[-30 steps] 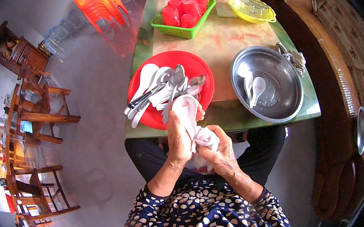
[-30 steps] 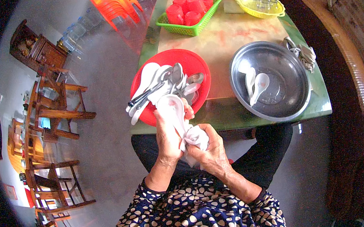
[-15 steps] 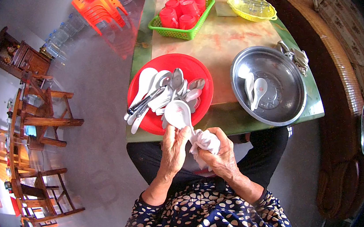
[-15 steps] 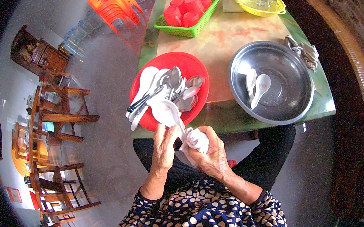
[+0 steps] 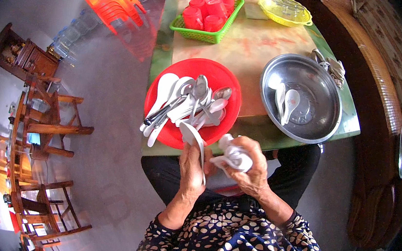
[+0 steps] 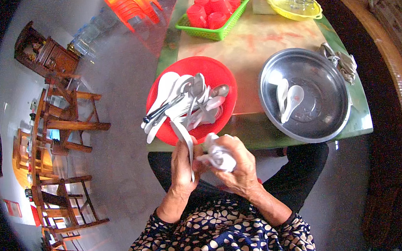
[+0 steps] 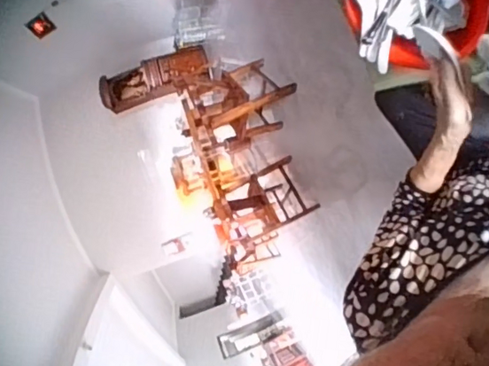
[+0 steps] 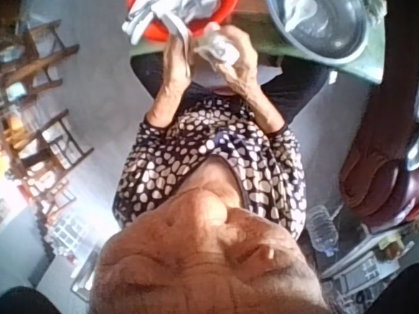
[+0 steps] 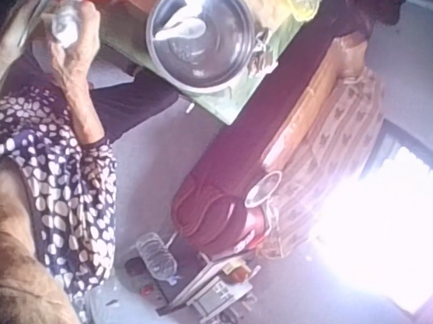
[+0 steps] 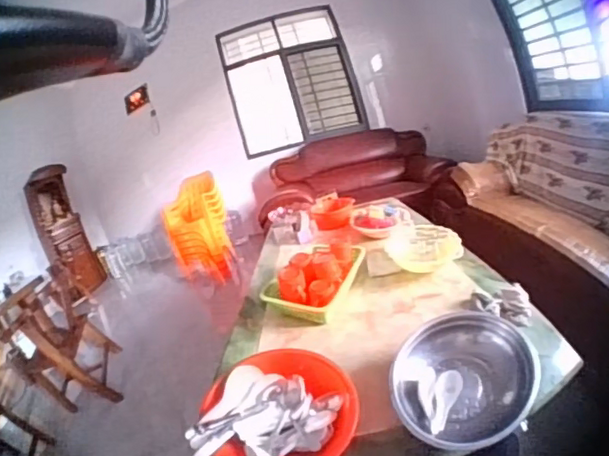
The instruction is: The person sits at a table and wipes white plastic spoons with a white cloth. They pick up spoons from a metal bowl, dry them, and place them into a red plastic basket. The process is repeated for multiple spoons throughout the clip.
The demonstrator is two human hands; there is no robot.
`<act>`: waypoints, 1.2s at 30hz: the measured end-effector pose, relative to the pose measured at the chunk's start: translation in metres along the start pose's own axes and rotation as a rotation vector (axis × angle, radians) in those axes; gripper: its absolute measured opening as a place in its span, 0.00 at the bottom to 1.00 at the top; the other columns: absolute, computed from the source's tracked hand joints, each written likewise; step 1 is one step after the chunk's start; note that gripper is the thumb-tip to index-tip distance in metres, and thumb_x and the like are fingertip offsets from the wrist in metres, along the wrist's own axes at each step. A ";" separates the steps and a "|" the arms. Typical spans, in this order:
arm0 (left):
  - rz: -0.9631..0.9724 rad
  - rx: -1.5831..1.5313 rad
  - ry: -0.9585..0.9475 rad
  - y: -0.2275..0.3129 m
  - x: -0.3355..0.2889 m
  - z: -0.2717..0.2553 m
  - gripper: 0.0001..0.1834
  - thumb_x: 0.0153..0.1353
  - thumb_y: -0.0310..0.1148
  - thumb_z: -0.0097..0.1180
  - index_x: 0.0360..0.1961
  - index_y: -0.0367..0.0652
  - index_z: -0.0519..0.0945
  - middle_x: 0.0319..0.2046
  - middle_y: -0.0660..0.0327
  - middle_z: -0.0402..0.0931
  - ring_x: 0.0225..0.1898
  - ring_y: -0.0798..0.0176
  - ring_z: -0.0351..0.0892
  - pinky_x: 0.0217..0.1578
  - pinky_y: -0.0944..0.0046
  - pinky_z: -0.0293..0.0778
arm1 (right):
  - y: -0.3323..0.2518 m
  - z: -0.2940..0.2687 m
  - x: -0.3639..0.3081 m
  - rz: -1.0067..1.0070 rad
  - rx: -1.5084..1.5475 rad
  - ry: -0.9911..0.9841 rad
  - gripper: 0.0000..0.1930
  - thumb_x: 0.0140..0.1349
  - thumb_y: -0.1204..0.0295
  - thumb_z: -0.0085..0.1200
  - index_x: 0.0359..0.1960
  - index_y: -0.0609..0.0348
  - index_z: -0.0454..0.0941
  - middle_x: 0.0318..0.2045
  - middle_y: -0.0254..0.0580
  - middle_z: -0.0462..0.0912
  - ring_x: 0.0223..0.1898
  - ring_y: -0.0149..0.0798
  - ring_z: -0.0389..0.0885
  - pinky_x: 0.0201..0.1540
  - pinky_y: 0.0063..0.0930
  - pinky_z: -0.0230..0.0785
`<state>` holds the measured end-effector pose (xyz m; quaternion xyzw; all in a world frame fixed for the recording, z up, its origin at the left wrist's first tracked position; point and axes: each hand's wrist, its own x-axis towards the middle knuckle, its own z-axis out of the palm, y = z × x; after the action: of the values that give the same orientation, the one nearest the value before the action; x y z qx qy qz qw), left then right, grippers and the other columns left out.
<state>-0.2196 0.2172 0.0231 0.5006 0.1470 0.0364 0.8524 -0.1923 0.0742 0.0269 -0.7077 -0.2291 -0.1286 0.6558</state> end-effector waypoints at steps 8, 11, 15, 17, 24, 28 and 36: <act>-0.116 0.030 -0.199 -0.010 -0.012 0.009 0.20 0.69 0.44 0.38 0.55 0.44 0.66 0.24 0.70 0.71 0.12 0.80 0.62 0.11 0.79 0.57 | -0.004 0.001 0.022 -0.150 -0.076 -0.085 0.20 0.44 0.73 0.63 0.42 0.60 0.77 0.37 0.49 0.73 0.38 0.45 0.74 0.39 0.33 0.68; -0.109 0.045 -0.380 -0.012 -0.014 0.002 0.19 0.70 0.41 0.34 0.56 0.44 0.63 0.21 0.68 0.69 0.10 0.80 0.59 0.11 0.78 0.56 | -0.009 -0.006 0.038 -0.128 0.001 -0.144 0.17 0.47 0.72 0.61 0.41 0.61 0.77 0.35 0.47 0.74 0.35 0.44 0.75 0.38 0.31 0.68; -0.071 0.124 -0.435 -0.012 -0.016 0.012 0.21 0.70 0.45 0.32 0.52 0.40 0.65 0.15 0.69 0.67 0.08 0.79 0.56 0.09 0.77 0.53 | -0.007 -0.008 0.047 0.200 0.204 -0.160 0.13 0.56 0.69 0.56 0.40 0.63 0.77 0.32 0.39 0.77 0.33 0.28 0.74 0.38 0.23 0.67; -0.158 0.121 -0.391 -0.009 -0.018 0.019 0.21 0.70 0.45 0.34 0.53 0.39 0.65 0.19 0.68 0.69 0.09 0.79 0.57 0.09 0.77 0.53 | -0.012 -0.007 0.046 0.476 0.412 -0.140 0.12 0.59 0.67 0.54 0.39 0.64 0.77 0.33 0.38 0.77 0.34 0.31 0.74 0.38 0.23 0.67; 0.002 0.102 -0.212 -0.001 -0.009 0.022 0.16 0.69 0.42 0.42 0.47 0.41 0.69 0.26 0.70 0.71 0.20 0.81 0.65 0.19 0.79 0.62 | -0.002 -0.001 0.015 0.264 0.269 -0.087 0.12 0.57 0.67 0.54 0.38 0.64 0.77 0.36 0.46 0.72 0.38 0.39 0.74 0.42 0.30 0.67; 0.088 0.340 -0.060 -0.002 -0.003 0.010 0.24 0.66 0.47 0.45 0.55 0.40 0.64 0.38 0.65 0.73 0.39 0.72 0.73 0.36 0.71 0.72 | -0.006 0.005 -0.002 0.074 -0.048 -0.135 0.17 0.51 0.71 0.58 0.43 0.62 0.74 0.40 0.48 0.70 0.40 0.46 0.73 0.42 0.32 0.67; 0.698 1.155 0.196 0.042 0.041 -0.020 0.14 0.67 0.38 0.41 0.44 0.37 0.70 0.28 0.52 0.73 0.30 0.51 0.75 0.33 0.58 0.70 | -0.003 -0.017 -0.016 0.195 0.041 -0.243 0.14 0.50 0.69 0.60 0.38 0.61 0.77 0.34 0.47 0.75 0.36 0.46 0.76 0.39 0.34 0.70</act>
<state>-0.1828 0.2629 0.0414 0.8878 0.0493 0.2702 0.3694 -0.2053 0.0550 0.0240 -0.7234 -0.2394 0.0271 0.6471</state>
